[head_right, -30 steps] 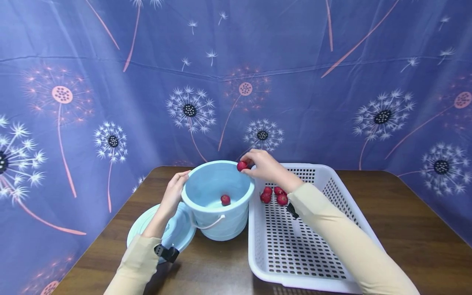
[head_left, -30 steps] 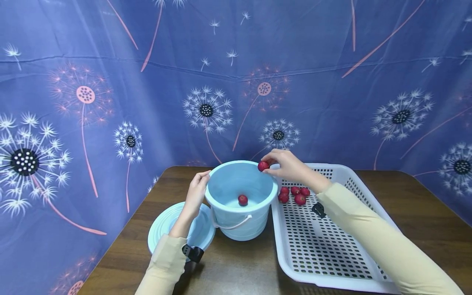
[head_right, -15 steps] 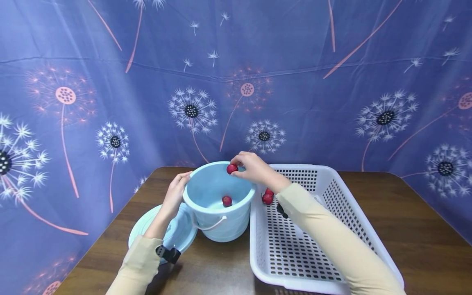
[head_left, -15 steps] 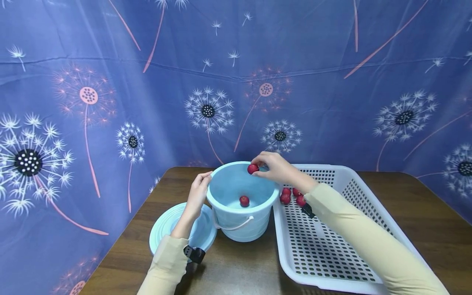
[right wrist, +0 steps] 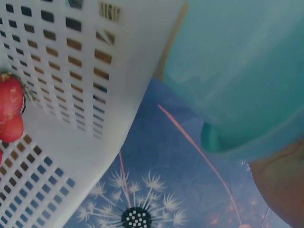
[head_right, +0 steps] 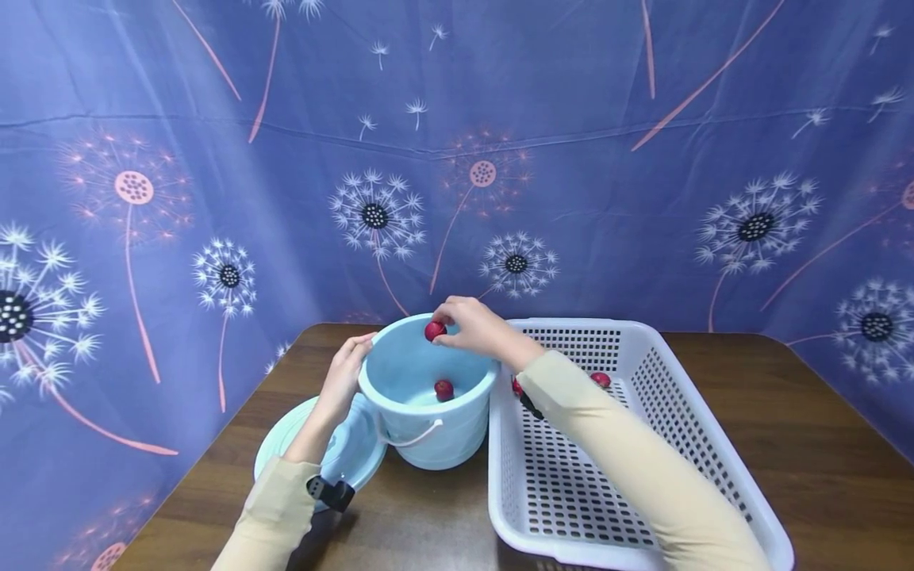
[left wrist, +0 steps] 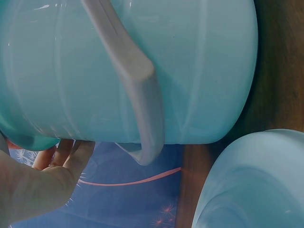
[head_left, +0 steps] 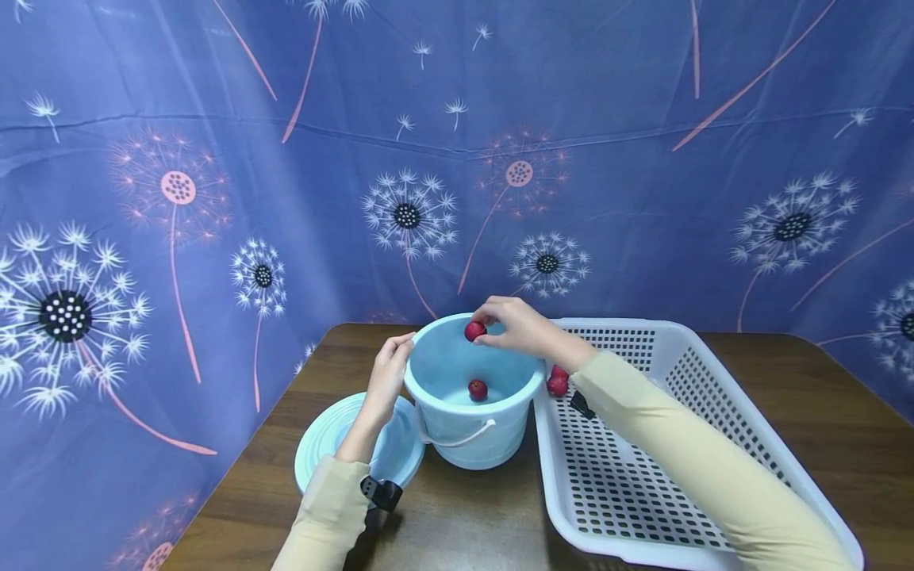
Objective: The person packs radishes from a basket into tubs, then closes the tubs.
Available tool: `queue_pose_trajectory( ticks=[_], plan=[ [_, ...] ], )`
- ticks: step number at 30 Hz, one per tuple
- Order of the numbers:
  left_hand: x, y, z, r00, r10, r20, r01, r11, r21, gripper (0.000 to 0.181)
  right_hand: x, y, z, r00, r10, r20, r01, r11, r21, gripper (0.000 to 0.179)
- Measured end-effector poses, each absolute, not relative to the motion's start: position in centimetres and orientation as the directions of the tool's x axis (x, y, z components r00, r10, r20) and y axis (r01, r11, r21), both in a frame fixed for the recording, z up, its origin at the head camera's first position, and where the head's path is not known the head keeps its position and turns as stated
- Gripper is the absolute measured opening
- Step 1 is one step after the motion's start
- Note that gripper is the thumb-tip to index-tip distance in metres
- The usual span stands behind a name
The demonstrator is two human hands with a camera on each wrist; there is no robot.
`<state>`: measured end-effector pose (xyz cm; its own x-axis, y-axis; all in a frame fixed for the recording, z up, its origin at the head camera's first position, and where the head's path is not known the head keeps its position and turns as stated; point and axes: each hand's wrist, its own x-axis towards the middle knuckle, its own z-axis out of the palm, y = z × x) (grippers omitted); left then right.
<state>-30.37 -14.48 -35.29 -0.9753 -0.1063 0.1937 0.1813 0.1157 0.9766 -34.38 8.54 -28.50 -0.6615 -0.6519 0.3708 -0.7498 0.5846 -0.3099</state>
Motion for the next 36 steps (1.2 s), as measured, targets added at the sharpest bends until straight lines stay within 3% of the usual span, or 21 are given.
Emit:
queue_pose_trajectory(
  ticks=[28,36],
  plan=[
    [-30.6,-14.0,-35.7,-0.972,-0.111,0.208,0.195,0.124,0.973,0.036,-34.5,6.7,-30.8,-0.627,-0.715,0.308,-0.779,0.579,-0.242,0.027],
    [-30.7,-14.2,-35.3,-0.973,-0.110,0.200,0.188,0.117,0.975,0.036,-34.6,6.5,-30.5,-0.627,-0.713,0.315,-0.779,0.563,-0.276,0.027]
  ],
)
